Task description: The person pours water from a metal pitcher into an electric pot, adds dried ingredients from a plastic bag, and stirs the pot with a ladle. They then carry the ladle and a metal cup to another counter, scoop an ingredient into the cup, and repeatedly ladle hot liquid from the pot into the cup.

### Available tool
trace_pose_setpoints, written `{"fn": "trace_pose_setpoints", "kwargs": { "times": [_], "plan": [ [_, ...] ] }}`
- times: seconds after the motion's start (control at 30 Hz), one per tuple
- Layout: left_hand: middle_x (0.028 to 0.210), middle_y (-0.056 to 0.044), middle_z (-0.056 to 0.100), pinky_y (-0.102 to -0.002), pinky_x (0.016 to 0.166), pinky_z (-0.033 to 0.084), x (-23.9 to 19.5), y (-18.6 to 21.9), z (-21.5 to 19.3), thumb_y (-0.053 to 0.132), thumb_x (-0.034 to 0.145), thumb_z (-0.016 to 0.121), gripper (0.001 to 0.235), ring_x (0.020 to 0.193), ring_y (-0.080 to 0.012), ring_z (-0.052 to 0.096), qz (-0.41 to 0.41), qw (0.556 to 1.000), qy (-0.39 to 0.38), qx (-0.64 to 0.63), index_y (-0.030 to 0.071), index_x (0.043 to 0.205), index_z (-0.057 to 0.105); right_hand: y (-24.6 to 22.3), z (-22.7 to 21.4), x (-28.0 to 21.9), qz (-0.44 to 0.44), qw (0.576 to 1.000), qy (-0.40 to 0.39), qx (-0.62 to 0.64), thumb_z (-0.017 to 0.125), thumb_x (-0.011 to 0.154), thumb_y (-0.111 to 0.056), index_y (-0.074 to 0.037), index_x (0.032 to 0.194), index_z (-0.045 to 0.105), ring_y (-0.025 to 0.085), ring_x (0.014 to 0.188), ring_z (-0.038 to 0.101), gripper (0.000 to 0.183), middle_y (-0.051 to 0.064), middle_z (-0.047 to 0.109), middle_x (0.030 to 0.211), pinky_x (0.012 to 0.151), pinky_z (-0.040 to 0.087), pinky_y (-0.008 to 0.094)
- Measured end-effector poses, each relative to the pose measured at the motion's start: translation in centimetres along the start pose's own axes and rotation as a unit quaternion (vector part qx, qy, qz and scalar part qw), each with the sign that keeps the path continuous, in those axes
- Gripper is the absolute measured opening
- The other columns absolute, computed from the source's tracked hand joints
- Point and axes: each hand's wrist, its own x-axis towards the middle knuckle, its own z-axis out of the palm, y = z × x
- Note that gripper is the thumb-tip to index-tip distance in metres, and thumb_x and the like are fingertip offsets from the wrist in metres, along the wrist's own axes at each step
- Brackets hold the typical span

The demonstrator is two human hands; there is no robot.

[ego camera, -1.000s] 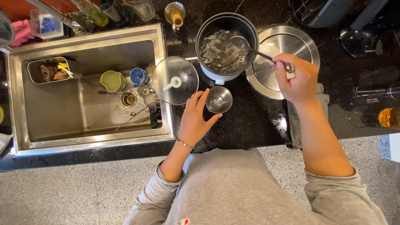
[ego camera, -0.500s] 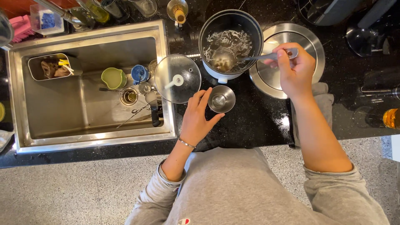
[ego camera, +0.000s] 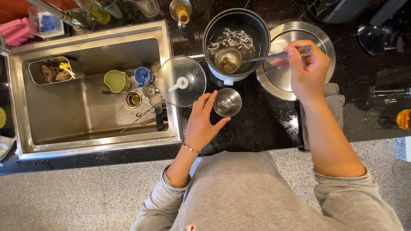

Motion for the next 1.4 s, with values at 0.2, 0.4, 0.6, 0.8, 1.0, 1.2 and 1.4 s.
{"fn": "trace_pose_setpoints", "kwargs": {
  "times": [0.2,0.4,0.6,0.8,1.0,1.2,1.4],
  "plan": [
    [0.137,-0.015,0.053,-0.043,0.102,0.049,0.0,0.0,-0.1,0.027,0.077,0.090,0.086,0.121,-0.0355,0.055,0.010,1.000,0.005,-0.002,0.004,0.149,0.049,-0.1,-0.4,-1.1,-0.004,1.000,0.007,-0.007,0.057,0.119,-0.011,0.005,0.117,0.060,0.023,0.089,0.077,0.017,0.012,0.070,0.101,0.076,0.063,0.031],
    [0.137,-0.015,0.053,-0.043,0.102,0.049,0.0,-0.1,-0.1,0.026,0.077,0.090,0.085,0.121,-0.0354,0.055,0.014,1.000,0.006,-0.005,0.005,0.148,0.049,-1.1,-0.9,-2.5,-0.011,1.000,0.015,0.001,0.057,0.120,-0.009,0.005,0.119,0.059,0.023,0.091,0.077,0.014,0.012,0.068,0.098,0.078,0.063,0.031],
    [0.137,-0.015,0.053,-0.043,0.102,0.049,0.1,-0.1,-0.2,0.026,0.077,0.090,0.086,0.121,-0.0348,0.055,0.018,1.000,0.004,-0.002,0.004,0.148,0.049,-2.1,-1.1,-3.2,-0.042,0.998,-0.005,-0.038,0.055,0.120,-0.008,0.006,0.119,0.060,0.023,0.096,0.077,0.015,0.014,0.071,0.100,0.082,0.064,0.031],
    [0.138,-0.014,0.054,-0.042,0.102,0.049,0.1,0.0,-0.4,0.026,0.077,0.090,0.086,0.119,-0.0341,0.055,0.016,1.000,0.000,-0.005,0.004,0.148,0.049,-3.0,-1.1,-4.1,-0.076,0.991,-0.036,-0.100,0.057,0.118,-0.003,0.006,0.117,0.062,0.022,0.100,0.077,0.011,0.017,0.073,0.101,0.085,0.062,0.029],
    [0.138,-0.015,0.054,-0.043,0.102,0.049,0.2,0.0,-0.4,0.026,0.076,0.090,0.085,0.120,-0.0344,0.055,0.018,1.000,0.001,-0.002,0.004,0.148,0.049,-3.4,-1.5,-4.7,-0.108,0.982,-0.049,-0.146,0.059,0.114,-0.003,0.005,0.117,0.064,0.019,0.094,0.076,0.010,0.018,0.076,0.105,0.081,0.059,0.024],
    [0.137,-0.014,0.054,-0.042,0.102,0.049,0.3,0.2,-0.5,0.026,0.076,0.090,0.085,0.120,-0.0339,0.056,0.010,1.000,-0.004,-0.007,0.003,0.148,0.050,-4.1,-1.5,-4.7,-0.131,0.972,-0.059,-0.187,0.062,0.111,-0.005,0.003,0.112,0.067,0.017,0.083,0.074,0.010,0.018,0.077,0.103,0.073,0.056,0.024],
    [0.138,-0.013,0.054,-0.042,0.103,0.049,0.2,0.2,-0.6,0.025,0.077,0.090,0.085,0.121,-0.0339,0.055,0.009,1.000,-0.008,-0.012,0.003,0.148,0.049,-4.3,-1.5,-4.9,-0.160,0.966,-0.068,-0.193,0.062,0.111,-0.006,0.002,0.110,0.067,0.021,0.090,0.077,0.009,0.019,0.076,0.108,0.077,0.060,0.026]
  ]
}}
